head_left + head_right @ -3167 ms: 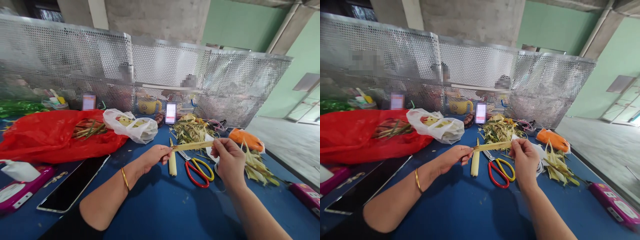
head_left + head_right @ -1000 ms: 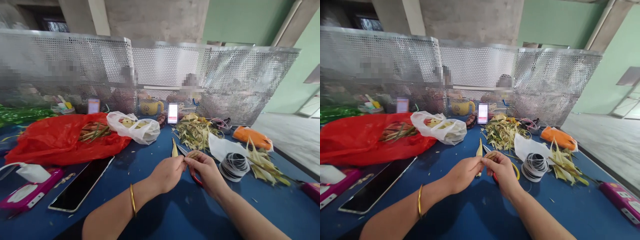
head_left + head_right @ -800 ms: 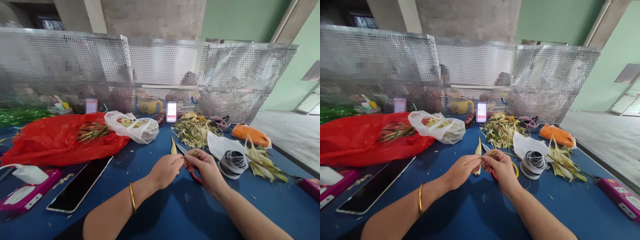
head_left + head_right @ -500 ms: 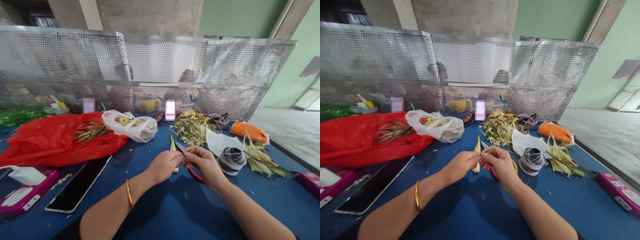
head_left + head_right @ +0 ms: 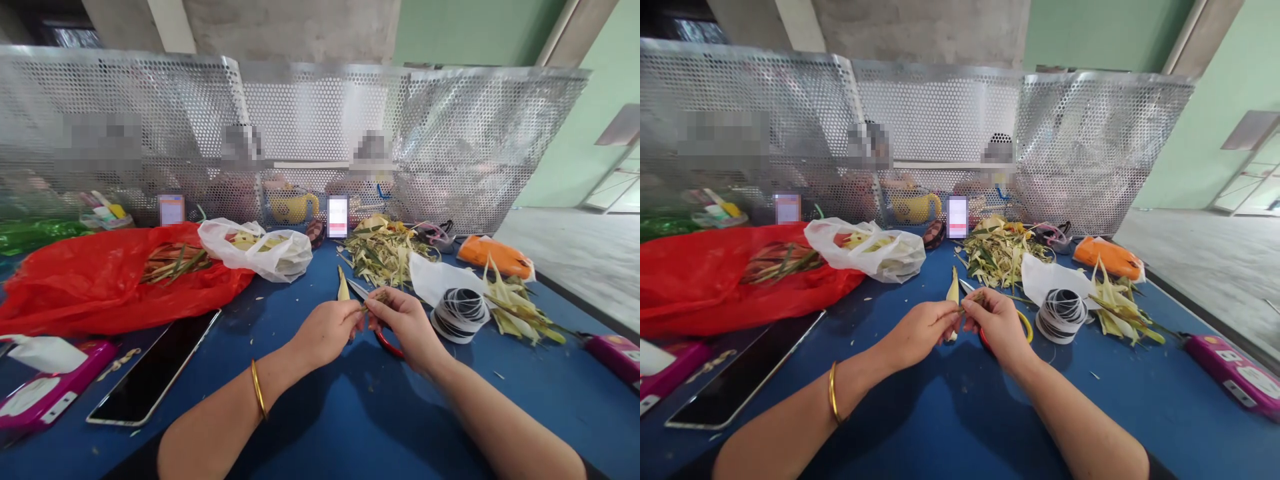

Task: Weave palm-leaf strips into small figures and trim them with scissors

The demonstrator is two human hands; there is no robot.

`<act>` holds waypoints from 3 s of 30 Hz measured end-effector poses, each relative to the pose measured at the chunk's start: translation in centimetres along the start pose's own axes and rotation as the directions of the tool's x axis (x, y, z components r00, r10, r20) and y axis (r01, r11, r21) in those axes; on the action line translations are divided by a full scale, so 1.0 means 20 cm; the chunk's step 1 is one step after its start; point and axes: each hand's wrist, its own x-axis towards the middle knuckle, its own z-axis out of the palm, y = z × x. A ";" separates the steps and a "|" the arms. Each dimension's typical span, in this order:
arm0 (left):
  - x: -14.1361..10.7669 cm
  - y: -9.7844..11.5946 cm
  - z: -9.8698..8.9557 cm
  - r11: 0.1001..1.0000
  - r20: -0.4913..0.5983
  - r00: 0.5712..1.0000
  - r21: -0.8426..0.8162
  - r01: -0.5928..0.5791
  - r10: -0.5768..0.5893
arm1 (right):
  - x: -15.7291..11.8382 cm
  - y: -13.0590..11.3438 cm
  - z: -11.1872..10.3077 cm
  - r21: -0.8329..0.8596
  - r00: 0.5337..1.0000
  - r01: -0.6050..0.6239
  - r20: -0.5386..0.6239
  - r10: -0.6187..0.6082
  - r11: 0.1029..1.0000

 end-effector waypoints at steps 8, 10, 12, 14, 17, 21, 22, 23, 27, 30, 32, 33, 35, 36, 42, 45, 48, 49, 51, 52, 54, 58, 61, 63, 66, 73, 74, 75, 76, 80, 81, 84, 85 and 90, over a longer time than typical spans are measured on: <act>0.00 0.01 0.00 0.973 -0.056 0.996 0.224 -0.049 0.063 | -0.01 0.02 0.00 -0.056 0.999 0.038 -0.003 -0.038 0.998; 0.00 0.01 -0.02 0.963 -0.051 0.996 0.264 -0.058 0.074 | 0.00 0.02 0.00 -0.075 0.999 0.039 0.017 -0.037 0.996; 0.00 0.01 -0.05 0.975 -0.051 0.997 0.221 -0.039 0.051 | 0.01 0.02 -0.01 -0.115 0.999 0.038 0.036 -0.034 0.993; 0.02 0.01 -0.09 0.998 -0.064 0.997 0.060 0.034 -0.030 | 0.03 0.03 -0.04 -0.246 0.998 0.070 0.020 -0.068 0.967; 0.04 0.00 -0.15 0.916 -0.085 0.970 -0.356 0.183 -0.227 | 0.04 0.05 -0.06 -0.692 0.977 0.182 0.048 -0.208 0.698; 0.05 -0.02 -0.17 0.666 -0.051 0.915 -0.703 0.251 -0.399 | 0.00 0.11 0.01 -0.852 0.883 0.467 0.438 -0.168 0.235; 0.05 -0.02 -0.16 0.622 -0.037 0.904 -0.738 0.263 -0.426 | -0.01 0.13 0.03 -0.801 0.832 0.555 0.535 -0.149 0.223; 0.06 -0.02 -0.15 0.585 -0.022 0.892 -0.762 0.277 -0.452 | -0.02 0.13 0.06 -0.747 0.778 0.627 0.612 -0.142 0.219; 0.07 -0.04 -0.11 0.502 0.002 0.836 -0.799 0.332 -0.549 | -0.03 0.08 0.06 -0.860 0.859 0.504 0.490 -0.146 0.078; 0.09 -0.08 -0.12 0.451 0.009 0.786 -0.814 0.365 -0.619 | -0.02 0.01 -0.04 -0.965 0.978 0.183 0.198 -0.064 -0.189; 0.12 -0.12 -0.14 0.413 -0.002 0.723 -0.822 0.393 -0.690 | -0.02 -0.02 -0.11 -0.963 0.997 0.076 0.066 0.045 -0.259; 0.13 -0.15 -0.15 0.413 -0.030 0.693 -0.822 0.393 -0.720 | -0.01 -0.03 -0.13 -0.963 0.994 0.070 0.044 0.103 -0.259; 0.15 -0.19 -0.18 0.443 -0.116 0.659 -0.824 0.354 -0.743 | 0.00 -0.03 -0.16 -0.967 0.983 0.089 0.046 0.180 -0.238; 0.16 -0.21 -0.19 0.473 -0.175 0.651 -0.822 0.317 -0.739 | 0.00 -0.02 -0.17 -0.969 0.979 0.104 0.061 0.192 -0.224; 0.11 -0.10 -0.22 0.506 -0.129 0.754 -0.812 0.292 -0.644 | 0.00 0.03 -0.06 -0.968 0.984 0.108 0.137 0.114 0.227; 0.06 -0.02 -0.22 0.510 0.028 0.886 -0.809 0.292 -0.463 | -0.03 0.04 0.00 -0.741 0.912 0.339 0.409 -0.010 0.579; 0.05 -0.01 -0.20 0.511 0.094 0.910 -0.802 0.310 -0.403 | -0.02 0.01 -0.03 -0.736 0.879 0.453 0.462 -0.116 0.503; 0.05 -0.01 -0.19 0.510 0.109 0.907 -0.796 0.325 -0.407 | -0.01 -0.01 -0.06 -0.815 0.910 0.410 0.394 -0.126 0.410; 0.05 -0.02 -0.17 0.514 0.130 0.896 -0.780 0.357 -0.425 | 0.03 -0.03 -0.12 -0.953 0.968 0.238 0.216 -0.130 0.190; 0.06 -0.02 -0.16 0.519 0.139 0.891 -0.770 0.372 -0.431 | 0.05 -0.04 -0.15 -0.986 0.983 0.145 0.133 -0.126 0.087; 0.06 -0.03 -0.14 0.528 0.164 0.888 -0.752 0.394 -0.430 | 0.09 -0.03 -0.19 -0.999 0.996 0.006 0.010 -0.086 -0.041; 0.05 -0.03 -0.11 0.535 0.218 0.886 -0.729 0.427 -0.409 | 0.14 0.06 -0.22 -0.981 0.984 -0.176 -0.175 -0.022 -0.077; 0.04 -0.03 -0.09 0.532 0.237 0.885 -0.726 0.436 -0.402 | 0.17 0.12 -0.21 -0.963 0.964 -0.262 -0.258 -0.058 -0.063; 0.04 -0.02 -0.08 0.527 0.246 0.880 -0.723 0.446 -0.407 | 0.19 0.15 -0.20 -0.954 0.953 -0.296 -0.292 -0.078 -0.045; 0.04 0.00 -0.08 0.513 0.262 0.866 -0.718 0.470 -0.426 | 0.21 0.18 -0.21 -0.949 0.945 -0.316 -0.314 -0.092 -0.003; 0.02 0.01 -0.08 0.405 0.320 0.861 -0.781 0.476 -0.395 | 0.17 0.14 -0.22 -0.934 0.938 -0.305 -0.329 -0.113 0.188; 0.01 0.00 -0.07 0.382 0.322 0.865 -0.797 0.467 -0.385 | 0.16 0.13 -0.22 -0.929 0.939 -0.298 -0.327 -0.109 0.222; 0.00 -0.01 -0.07 0.362 0.323 0.869 -0.812 0.458 -0.376 | 0.16 0.12 -0.22 -0.922 0.940 -0.290 -0.324 -0.105 0.256; -0.01 -0.02 -0.07 0.345 0.322 0.872 -0.824 0.450 -0.370 | 0.15 0.12 -0.22 -0.915 0.942 -0.281 -0.321 -0.101 0.291; -0.03 -0.07 -0.06 0.294 0.327 0.864 -0.844 0.449 -0.382 | 0.15 0.12 -0.22 -0.865 0.948 -0.254 -0.311 -0.065 0.434; -0.04 -0.07 -0.05 0.285 0.322 0.858 -0.846 0.450 -0.399 | 0.15 0.13 -0.22 -0.851 0.951 -0.244 -0.305 -0.059 0.466; -0.04 -0.06 -0.05 0.265 0.314 0.837 -0.848 0.460 -0.449 | 0.15 0.13 -0.22 -0.818 0.958 -0.206 -0.281 -0.060 0.537; -0.04 -0.05 -0.04 0.263 0.315 0.830 -0.845 0.466 -0.461 | 0.15 0.13 -0.22 -0.813 0.959 -0.194 -0.274 -0.067 0.550; -0.06 0.00 -0.04 0.287 0.302 0.823 -0.833 0.473 -0.481 | 0.13 0.11 -0.21 -0.842 0.964 -0.163 -0.247 -0.099 0.514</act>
